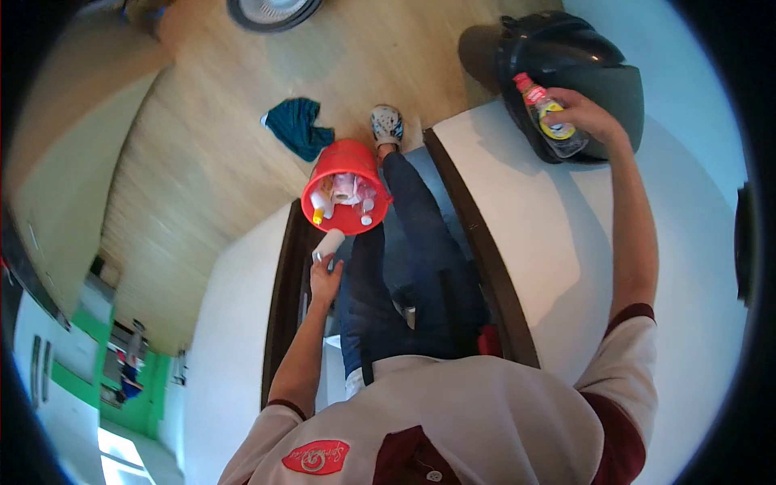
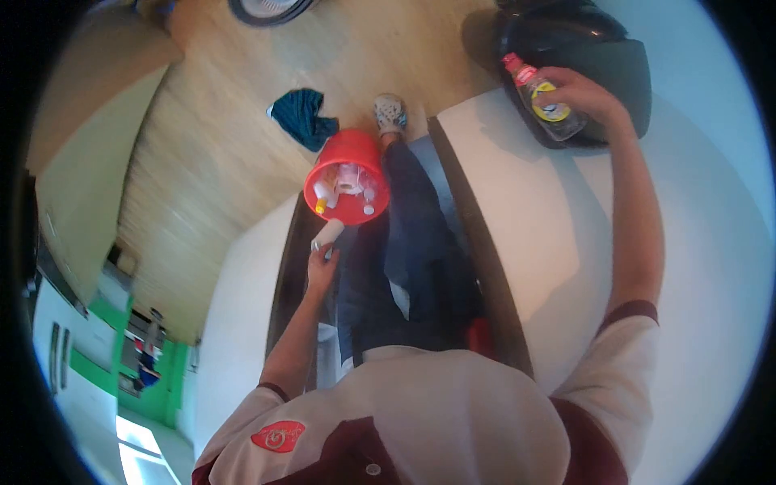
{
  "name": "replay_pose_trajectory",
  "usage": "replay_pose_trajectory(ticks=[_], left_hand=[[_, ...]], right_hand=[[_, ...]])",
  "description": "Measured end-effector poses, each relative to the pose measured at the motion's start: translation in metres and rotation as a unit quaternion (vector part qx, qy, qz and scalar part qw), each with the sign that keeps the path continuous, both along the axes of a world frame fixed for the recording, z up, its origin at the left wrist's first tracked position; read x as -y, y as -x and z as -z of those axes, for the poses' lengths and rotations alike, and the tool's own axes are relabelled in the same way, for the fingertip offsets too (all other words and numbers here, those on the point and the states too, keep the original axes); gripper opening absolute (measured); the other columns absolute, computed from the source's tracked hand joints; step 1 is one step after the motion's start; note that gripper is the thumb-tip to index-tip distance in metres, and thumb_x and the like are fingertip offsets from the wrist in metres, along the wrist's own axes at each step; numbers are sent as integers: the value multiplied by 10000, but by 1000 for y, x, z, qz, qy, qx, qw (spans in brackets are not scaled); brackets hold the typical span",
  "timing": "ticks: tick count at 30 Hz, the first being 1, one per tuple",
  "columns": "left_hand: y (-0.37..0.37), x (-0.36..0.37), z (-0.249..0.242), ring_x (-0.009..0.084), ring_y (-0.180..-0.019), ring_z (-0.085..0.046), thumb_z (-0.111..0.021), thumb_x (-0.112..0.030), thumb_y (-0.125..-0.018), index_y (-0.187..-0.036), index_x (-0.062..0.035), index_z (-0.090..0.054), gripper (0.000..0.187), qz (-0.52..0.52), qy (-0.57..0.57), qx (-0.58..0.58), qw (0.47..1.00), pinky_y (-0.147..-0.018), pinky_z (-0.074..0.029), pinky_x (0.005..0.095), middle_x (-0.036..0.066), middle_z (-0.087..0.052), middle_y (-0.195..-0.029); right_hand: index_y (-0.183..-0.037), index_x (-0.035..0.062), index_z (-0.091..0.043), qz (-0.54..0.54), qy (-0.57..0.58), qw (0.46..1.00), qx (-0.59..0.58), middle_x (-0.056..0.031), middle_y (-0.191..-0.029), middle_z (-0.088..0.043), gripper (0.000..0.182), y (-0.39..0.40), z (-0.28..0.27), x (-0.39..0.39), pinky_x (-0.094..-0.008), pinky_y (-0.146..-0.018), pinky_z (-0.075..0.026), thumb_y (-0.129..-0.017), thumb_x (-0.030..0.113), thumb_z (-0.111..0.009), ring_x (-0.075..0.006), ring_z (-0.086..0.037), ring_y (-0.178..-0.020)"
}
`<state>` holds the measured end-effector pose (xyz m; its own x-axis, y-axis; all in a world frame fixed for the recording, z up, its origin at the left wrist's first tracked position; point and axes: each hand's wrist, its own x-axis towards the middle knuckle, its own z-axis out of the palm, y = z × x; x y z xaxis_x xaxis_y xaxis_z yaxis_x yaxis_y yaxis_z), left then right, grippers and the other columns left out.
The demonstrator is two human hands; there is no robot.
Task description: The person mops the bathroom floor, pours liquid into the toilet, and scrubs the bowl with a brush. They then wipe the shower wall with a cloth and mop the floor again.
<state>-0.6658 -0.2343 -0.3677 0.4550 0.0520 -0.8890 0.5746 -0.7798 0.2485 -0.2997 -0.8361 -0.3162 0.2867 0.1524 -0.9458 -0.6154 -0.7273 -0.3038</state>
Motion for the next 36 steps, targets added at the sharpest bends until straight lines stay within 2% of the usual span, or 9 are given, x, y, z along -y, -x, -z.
replay_pose_trajectory(ticks=[4,9,11,12,15,22,28,32,36], left_hand=[[29,7,42,435,-1157,-557,-682,-340,-850,-1221,-14,-632,496,26,-2,76,997,-1000,-450,493,265,-567,-1284],[54,15,104,358,-1173,-550,-662,-354,-849,-1234,-32,-609,505,65,-21,54,996,-971,-445,496,183,-584,-1248],[55,17,118,333,-1188,-541,-637,-352,-861,-1239,-30,-606,497,114,-39,37,992,-995,-422,485,164,-577,-1272],[57,17,127,326,-1185,-542,-625,-348,-864,-1239,-28,-608,493,132,-37,31,990,-1006,-410,481,160,-579,-1269],[52,12,145,318,-1236,-523,-535,-304,-911,-1258,-28,-608,449,191,-26,-1,981,-1055,-365,466,147,-583,-1295],[85,8,196,326,-1308,-495,-422,-235,-968,-1231,-42,-642,394,268,-12,30,963,-1075,-367,467,148,-617,-1291],[67,-14,142,299,-1098,-631,-546,-183,-901,-1161,-87,-680,309,25,23,75,997,-978,-446,433,144,-660,-1189],[91,-10,108,330,-1074,-628,-612,-160,-872,-1138,-81,-682,286,-132,-14,194,972,-948,-455,456,148,-659,-1168],[135,-13,57,342,-1082,-621,-625,-189,-886,-1141,-77,-676,283,-213,-6,189,959,-942,-457,462,133,-658,-1168]], right_hand=[[-1268,111,-552,-125,-33,991,-42,-66,-1186,-596,590,-19,-9,-103,-322,-942,-454,-719,212,-745,-179,-567,-1066],[-1433,88,-376,-380,-174,907,-56,-201,-1289,-579,757,76,55,-279,-396,-985,-466,-787,272,-726,-331,-583,-1195],[-1397,70,-380,-422,-142,894,-53,-247,-1188,-628,734,124,71,-353,-449,-947,-492,-820,380,-713,-392,-630,-1107],[-1290,38,-480,-419,-108,900,-52,-272,-1157,-638,677,150,82,-383,-474,-894,-502,-872,547,-637,-392,-643,-1075],[-1187,21,-532,-419,-52,906,32,-270,-1026,-674,560,241,143,-436,-530,-828,-516,-930,519,-541,-437,-660,-983],[-1277,27,-529,-295,4,952,83,-305,-1200,-599,487,368,221,-464,-505,-981,-475,-916,353,-556,-427,-596,-1137],[-1180,46,-567,-198,18,938,284,-252,-1187,-553,346,413,235,-480,-557,-883,-505,-952,304,-529,-447,-598,-1065],[-1149,60,-571,-200,60,948,239,-225,-1185,-547,321,409,247,-495,-566,-894,-489,-956,312,-527,-456,-550,-1118],[-1092,77,-617,-326,13,876,354,-167,-1126,-560,314,383,224,-494,-542,-917,-449,-909,330,-592,-369,-544,-1099]])
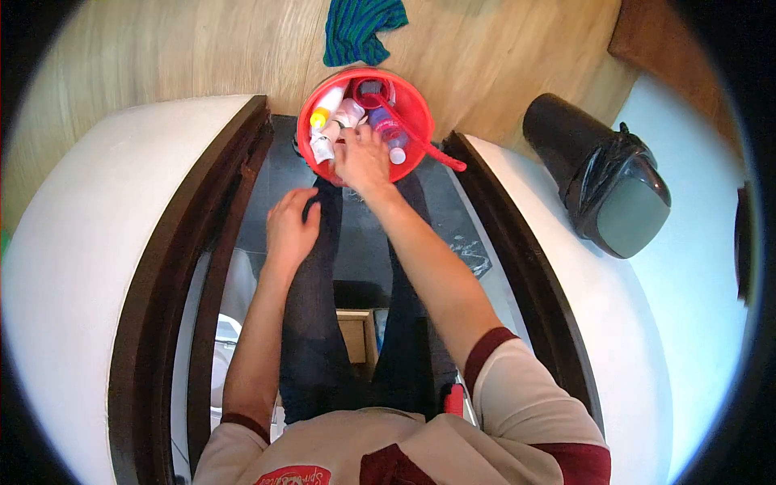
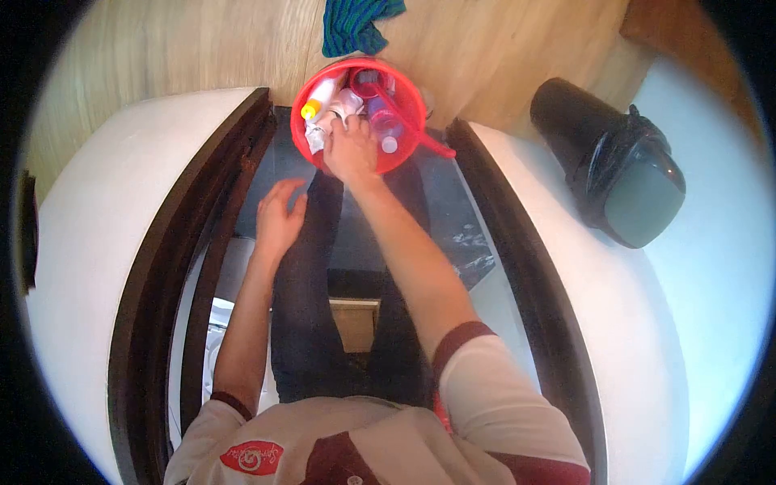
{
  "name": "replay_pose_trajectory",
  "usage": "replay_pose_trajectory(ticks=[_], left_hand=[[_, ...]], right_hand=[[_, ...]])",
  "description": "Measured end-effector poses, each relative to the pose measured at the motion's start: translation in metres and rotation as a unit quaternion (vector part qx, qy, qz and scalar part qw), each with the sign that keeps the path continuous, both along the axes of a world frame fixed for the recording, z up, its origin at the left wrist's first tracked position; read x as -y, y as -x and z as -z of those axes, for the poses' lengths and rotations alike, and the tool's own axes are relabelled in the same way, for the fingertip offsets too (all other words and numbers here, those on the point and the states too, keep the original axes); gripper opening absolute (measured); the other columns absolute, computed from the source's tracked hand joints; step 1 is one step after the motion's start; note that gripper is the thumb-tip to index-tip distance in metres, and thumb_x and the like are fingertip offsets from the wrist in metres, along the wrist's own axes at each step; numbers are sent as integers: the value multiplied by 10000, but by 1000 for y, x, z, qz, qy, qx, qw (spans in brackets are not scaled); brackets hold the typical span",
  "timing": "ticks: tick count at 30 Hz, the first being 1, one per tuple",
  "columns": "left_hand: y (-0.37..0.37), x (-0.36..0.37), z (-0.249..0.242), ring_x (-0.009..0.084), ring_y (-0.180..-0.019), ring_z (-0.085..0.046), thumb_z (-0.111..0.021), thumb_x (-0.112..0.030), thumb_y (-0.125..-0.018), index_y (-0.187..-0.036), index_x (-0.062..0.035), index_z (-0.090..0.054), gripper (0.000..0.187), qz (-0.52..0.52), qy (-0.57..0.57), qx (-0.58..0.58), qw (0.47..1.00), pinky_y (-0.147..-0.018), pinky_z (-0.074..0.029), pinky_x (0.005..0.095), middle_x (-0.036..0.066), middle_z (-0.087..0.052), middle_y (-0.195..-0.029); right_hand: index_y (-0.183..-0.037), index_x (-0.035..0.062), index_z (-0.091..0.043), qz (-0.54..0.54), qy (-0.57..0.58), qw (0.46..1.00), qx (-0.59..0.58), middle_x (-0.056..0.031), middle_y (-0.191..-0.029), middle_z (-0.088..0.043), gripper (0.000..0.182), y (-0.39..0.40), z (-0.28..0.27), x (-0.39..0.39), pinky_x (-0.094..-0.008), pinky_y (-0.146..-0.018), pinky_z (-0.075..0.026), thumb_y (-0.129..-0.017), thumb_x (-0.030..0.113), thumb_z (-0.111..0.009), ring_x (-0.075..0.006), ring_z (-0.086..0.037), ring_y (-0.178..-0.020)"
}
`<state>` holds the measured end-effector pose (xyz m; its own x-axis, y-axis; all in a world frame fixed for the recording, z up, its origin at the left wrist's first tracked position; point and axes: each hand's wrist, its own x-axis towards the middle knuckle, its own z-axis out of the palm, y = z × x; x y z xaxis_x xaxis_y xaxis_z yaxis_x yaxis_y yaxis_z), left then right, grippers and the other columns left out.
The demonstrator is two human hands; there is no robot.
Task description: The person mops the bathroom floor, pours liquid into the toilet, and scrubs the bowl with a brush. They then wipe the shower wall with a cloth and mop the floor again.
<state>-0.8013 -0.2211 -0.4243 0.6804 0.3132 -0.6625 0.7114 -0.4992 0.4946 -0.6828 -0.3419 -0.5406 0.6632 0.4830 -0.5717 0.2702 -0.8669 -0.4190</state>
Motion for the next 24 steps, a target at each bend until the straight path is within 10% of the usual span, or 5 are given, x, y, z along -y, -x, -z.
replay_pose_trajectory(ticks=[4,8,18,24], left_hand=[[58,12,-24,342,-1102,-610,-634,-223,-895,-1166,-78,-664,309,-29,24,-77,996,-960,-451,470,135,-645,-1191],[95,37,-16,330,-1125,-600,-648,-271,-888,-1193,-98,-654,350,13,36,-135,990,-981,-447,488,119,-641,-1203],[126,67,-7,324,-1107,-605,-621,-297,-906,-1143,-104,-667,309,44,31,-139,989,-944,-462,479,102,-657,-1145],[131,98,-18,340,-1049,-623,-617,-287,-908,-1101,-101,-674,274,-46,26,-104,993,-923,-466,472,108,-673,-1084]], right_hand=[[-1126,101,-625,-103,88,983,123,-143,-1125,-577,344,-69,-31,48,-519,-900,-441,-851,306,-647,-342,-552,-1089],[-1202,89,-593,-119,230,966,5,-183,-1307,-543,436,-98,-37,78,-573,-1009,-394,-836,312,-671,-379,-515,-1241],[-1127,73,-626,-196,105,971,-84,-224,-988,-686,288,9,-24,66,-511,-703,-558,-957,215,-442,-364,-697,-863],[-1162,84,-582,-85,-30,996,18,-156,-965,-647,357,12,-18,60,-496,-724,-557,-902,324,-626,-376,-681,-872]])
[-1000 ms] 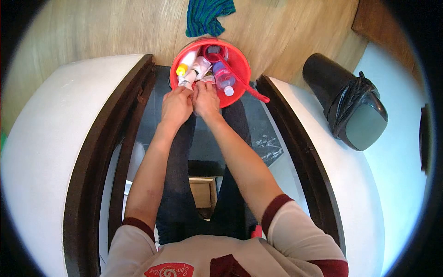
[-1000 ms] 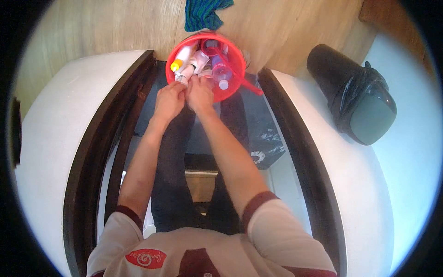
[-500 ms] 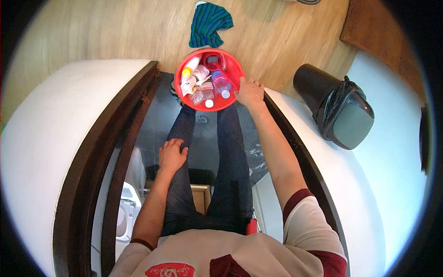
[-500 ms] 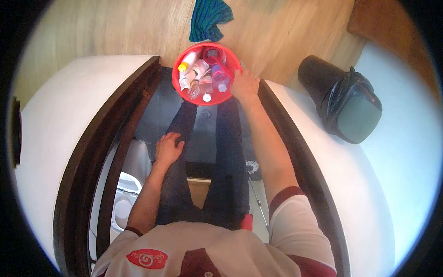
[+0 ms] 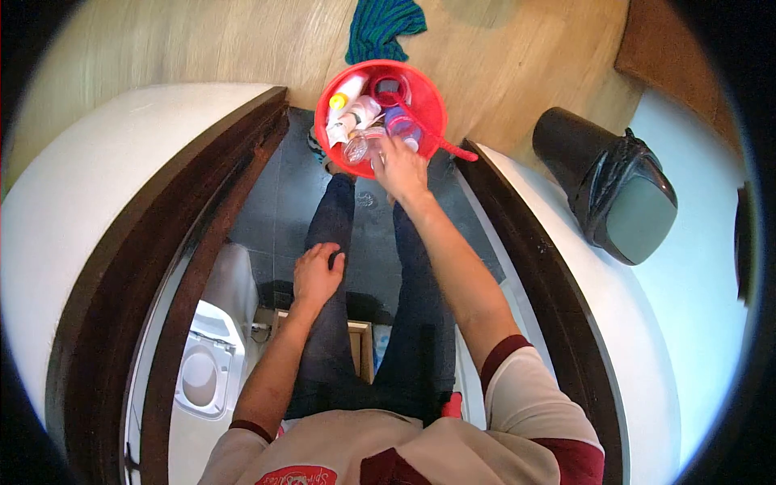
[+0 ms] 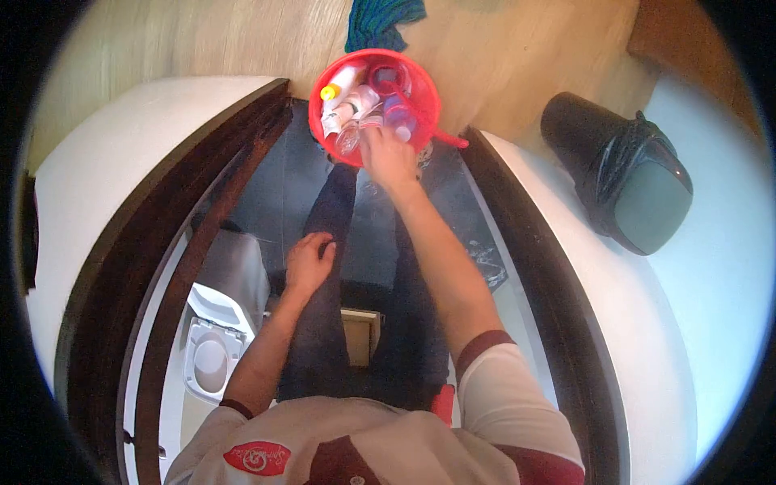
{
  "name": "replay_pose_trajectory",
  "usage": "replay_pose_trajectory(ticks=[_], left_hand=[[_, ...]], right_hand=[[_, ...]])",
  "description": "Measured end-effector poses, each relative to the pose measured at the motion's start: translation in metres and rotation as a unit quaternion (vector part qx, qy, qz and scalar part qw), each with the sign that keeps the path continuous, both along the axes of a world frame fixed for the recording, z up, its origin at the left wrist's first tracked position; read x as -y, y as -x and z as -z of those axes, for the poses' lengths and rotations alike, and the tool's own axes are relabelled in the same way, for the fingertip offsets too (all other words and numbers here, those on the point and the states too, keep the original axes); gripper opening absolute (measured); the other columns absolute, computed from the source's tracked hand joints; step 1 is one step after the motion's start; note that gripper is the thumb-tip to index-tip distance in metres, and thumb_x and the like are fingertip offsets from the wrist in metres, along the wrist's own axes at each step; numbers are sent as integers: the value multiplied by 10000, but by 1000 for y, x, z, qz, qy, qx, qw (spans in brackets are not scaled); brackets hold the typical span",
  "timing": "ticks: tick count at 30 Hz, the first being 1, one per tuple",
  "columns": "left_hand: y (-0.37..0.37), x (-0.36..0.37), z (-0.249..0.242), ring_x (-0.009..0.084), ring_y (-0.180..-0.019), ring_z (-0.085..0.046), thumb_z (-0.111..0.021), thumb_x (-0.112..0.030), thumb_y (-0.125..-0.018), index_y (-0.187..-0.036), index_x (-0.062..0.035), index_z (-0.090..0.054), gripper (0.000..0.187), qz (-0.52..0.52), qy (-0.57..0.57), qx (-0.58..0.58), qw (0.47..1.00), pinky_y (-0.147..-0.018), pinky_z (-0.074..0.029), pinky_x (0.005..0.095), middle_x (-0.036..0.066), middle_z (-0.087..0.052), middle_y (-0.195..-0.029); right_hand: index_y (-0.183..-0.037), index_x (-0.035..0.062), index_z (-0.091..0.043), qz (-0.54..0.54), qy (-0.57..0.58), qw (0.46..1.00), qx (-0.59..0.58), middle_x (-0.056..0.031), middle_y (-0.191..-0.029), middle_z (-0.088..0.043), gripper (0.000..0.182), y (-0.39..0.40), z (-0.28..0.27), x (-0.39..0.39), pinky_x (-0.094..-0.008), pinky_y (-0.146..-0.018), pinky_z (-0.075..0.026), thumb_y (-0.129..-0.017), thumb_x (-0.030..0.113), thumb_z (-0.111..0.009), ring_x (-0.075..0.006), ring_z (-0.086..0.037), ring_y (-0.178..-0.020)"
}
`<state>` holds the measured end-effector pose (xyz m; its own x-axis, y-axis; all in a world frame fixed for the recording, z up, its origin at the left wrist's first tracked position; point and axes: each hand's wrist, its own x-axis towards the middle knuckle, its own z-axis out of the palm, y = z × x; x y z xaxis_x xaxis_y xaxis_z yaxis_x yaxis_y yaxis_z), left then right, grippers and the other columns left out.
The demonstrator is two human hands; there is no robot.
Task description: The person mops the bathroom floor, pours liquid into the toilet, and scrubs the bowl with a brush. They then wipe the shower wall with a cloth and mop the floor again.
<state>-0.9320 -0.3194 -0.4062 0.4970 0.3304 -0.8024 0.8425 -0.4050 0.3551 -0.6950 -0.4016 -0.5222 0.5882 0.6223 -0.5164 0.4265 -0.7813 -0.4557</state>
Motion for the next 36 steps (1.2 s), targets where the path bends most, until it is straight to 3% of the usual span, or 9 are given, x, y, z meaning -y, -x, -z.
replay_pose_trajectory(ticks=[12,16,20,23,26,30,34,35,36], left_hand=[[24,55,5,338,-959,-663,-647,-240,-901,-1077,-85,-688,239,-124,-23,64,990,-875,-509,442,113,-695,-1026],[30,88,3,334,-1026,-638,-679,-201,-891,-1162,-57,-651,308,-259,-61,156,951,-932,-489,443,145,-664,-1107],[0,75,-63,360,-1238,-529,-678,-199,-894,-1321,-50,-554,469,-216,-311,262,888,-1022,-441,429,198,-576,-1280],[-7,44,-120,344,-1223,-559,-692,-205,-853,-1382,-48,-510,581,-159,-323,320,876,-1048,-431,409,178,-604,-1277],[44,41,-138,339,-1236,-567,-641,-249,-888,-1358,-68,-537,515,-150,-133,245,949,-1025,-455,417,171,-585,-1335],[121,76,-156,312,-1101,-664,-701,-262,-842,-1312,-71,-587,520,-181,-84,230,953,-925,-530,397,152,-665,-1218],[187,107,-218,221,-1033,-677,-864,-185,-707,-1244,-49,-605,611,-306,26,225,925,-914,-527,359,113,-686,-1143],[219,126,-223,179,-1041,-649,-879,-131,-686,-1249,-36,-585,642,-424,81,259,864,-926,-514,340,92,-677,-1130],[245,140,-235,178,-1048,-644,-881,-130,-686,-1257,-33,-578,654,-433,102,281,850,-932,-512,341,92,-673,-1133]], right_hand=[[-1142,131,-598,-96,-90,991,17,-180,-899,-694,300,-35,67,-89,-517,-719,-556,-863,241,-597,-370,-702,-861],[-1069,133,-619,-112,-153,980,60,-133,-830,-680,334,-10,-32,-55,-473,-633,-547,-799,318,-687,-337,-691,-769],[-1023,112,-641,-156,-271,948,60,-88,-743,-616,371,45,-159,-3,-439,-589,-497,-717,291,-748,-298,-638,-681],[-1022,102,-643,-179,-362,915,14,-55,-758,-594,454,94,-231,29,-381,-616,-473,-626,258,-801,-247,-608,-663],[-1005,98,-634,-183,-375,905,-86,-43,-744,-587,427,141,-285,49,-383,-650,-469,-637,239,-798,-237,-618,-693],[-1029,98,-633,-254,-411,859,-170,-54,-803,-598,379,177,-296,66,-393,-797,-454,-730,274,-787,-252,-623,-792],[-1286,103,-520,-283,-353,862,-230,-119,-1141,-612,756,189,-303,83,-452,-1004,-398,-676,402,-850,-341,-560,-1148],[-1365,88,-447,-361,-307,851,-227,-145,-1192,-627,903,207,-297,94,-458,-1015,-425,-639,404,-881,-352,-581,-1170],[-1353,73,-456,-361,-223,835,-349,-166,-1193,-635,884,227,-299,103,-455,-986,-460,-653,406,-882,-357,-605,-1145]])
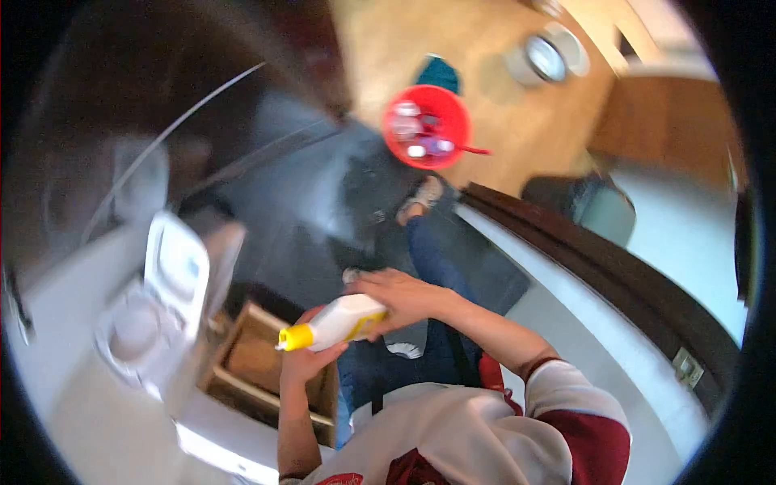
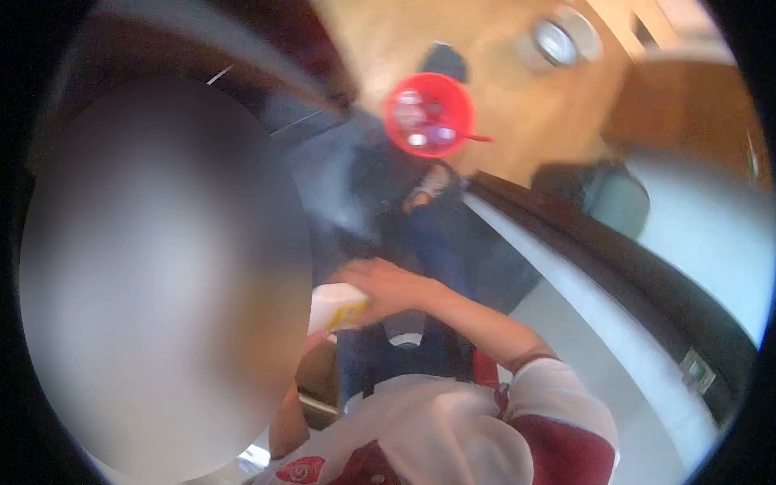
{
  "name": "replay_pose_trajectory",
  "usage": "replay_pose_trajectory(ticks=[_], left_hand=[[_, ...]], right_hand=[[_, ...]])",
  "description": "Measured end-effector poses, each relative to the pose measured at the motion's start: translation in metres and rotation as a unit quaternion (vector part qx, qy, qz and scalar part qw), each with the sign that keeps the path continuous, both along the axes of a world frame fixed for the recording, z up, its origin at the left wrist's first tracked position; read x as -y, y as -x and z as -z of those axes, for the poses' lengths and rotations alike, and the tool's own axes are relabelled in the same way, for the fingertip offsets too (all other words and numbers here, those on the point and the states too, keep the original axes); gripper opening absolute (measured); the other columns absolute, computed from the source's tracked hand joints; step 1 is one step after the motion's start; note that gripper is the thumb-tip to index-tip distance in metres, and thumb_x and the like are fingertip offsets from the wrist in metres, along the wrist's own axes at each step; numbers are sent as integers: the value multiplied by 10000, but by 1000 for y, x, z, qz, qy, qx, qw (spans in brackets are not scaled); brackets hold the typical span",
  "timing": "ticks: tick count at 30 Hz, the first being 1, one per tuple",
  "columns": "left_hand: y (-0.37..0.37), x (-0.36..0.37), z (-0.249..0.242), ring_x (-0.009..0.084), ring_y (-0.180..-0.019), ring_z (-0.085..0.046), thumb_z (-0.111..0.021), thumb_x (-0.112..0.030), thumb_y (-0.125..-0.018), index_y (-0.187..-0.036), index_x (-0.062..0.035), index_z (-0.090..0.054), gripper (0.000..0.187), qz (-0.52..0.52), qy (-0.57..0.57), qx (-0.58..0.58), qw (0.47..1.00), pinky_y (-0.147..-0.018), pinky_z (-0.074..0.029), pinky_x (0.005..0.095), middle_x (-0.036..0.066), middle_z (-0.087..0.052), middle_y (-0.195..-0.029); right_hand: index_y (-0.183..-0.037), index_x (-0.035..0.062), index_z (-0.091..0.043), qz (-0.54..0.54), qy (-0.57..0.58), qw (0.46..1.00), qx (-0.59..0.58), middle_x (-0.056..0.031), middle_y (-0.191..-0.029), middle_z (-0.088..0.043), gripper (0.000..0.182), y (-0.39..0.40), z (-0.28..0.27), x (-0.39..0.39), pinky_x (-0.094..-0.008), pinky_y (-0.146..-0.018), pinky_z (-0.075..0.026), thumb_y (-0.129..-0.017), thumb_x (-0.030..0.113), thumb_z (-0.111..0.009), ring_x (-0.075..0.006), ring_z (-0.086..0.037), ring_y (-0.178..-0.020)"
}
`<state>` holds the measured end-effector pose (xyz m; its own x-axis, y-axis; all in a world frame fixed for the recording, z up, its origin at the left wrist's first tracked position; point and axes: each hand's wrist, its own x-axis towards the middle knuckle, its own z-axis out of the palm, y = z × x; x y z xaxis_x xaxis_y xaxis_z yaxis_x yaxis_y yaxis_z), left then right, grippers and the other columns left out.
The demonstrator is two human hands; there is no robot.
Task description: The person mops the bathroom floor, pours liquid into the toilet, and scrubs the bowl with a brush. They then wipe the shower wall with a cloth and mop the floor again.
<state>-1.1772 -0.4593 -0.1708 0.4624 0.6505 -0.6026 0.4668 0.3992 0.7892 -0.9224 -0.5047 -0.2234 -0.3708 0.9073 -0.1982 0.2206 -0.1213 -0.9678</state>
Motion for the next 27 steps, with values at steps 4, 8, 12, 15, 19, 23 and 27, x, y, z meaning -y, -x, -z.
replay_pose_trajectory(ticks=[4,8,12,15,19,23,27], left_hand=[[109,38,-70,187,-1071,-638,-873,-170,-721,-1296,-36,-571,663,-54,50,-44,996,-949,-506,341,99,-659,-1192],[231,43,-162,247,-1216,-587,-853,-295,-755,-1327,-57,-566,683,-162,-157,-159,961,-1040,-454,396,133,-620,-1307],[381,45,-166,285,-1157,-610,-751,-261,-854,-1241,-28,-618,471,-297,-305,-362,829,-1002,-470,403,151,-657,-1218],[465,15,-136,292,-930,-664,-721,-257,-872,-1153,-10,-650,381,-275,-288,-426,812,-880,-508,400,157,-691,-1010],[484,-24,-130,270,-616,-621,-708,-224,-849,-1019,-25,-686,263,-184,-235,-454,840,-706,-503,409,110,-642,-691],[503,-24,-116,252,-547,-581,-692,-172,-761,-899,-45,-702,187,-162,-335,-415,831,-643,-479,367,70,-564,-576],[511,-29,-117,253,-545,-583,-700,-170,-728,-858,-54,-707,174,-181,-320,-393,843,-668,-504,385,58,-560,-567]], right_hand=[[-1299,26,-481,-145,116,983,-3,-200,-1112,-685,848,107,-43,22,-440,-876,-548,-675,425,-893,-359,-695,-999],[-1320,3,-461,-233,143,962,28,-196,-1157,-672,894,207,-85,0,-416,-893,-530,-672,439,-896,-327,-679,-1050],[-1318,12,-481,-186,194,948,-168,-110,-1152,-657,693,295,-89,-29,-387,-918,-514,-774,245,-842,-208,-644,-1036],[-1306,31,-498,-106,408,882,-209,-120,-1174,-657,610,381,-30,-91,-366,-855,-558,-821,246,-800,-222,-664,-1015],[-1235,65,-572,-28,559,772,-302,-121,-1035,-682,516,503,100,-215,-397,-763,-580,-874,405,-716,-229,-686,-898],[-1220,75,-598,26,545,814,-198,-106,-968,-721,502,529,175,-264,-400,-725,-596,-864,403,-734,-242,-719,-800],[-1217,66,-599,22,494,861,-118,-112,-968,-718,505,548,251,-337,-390,-711,-596,-853,380,-754,-241,-718,-791]])
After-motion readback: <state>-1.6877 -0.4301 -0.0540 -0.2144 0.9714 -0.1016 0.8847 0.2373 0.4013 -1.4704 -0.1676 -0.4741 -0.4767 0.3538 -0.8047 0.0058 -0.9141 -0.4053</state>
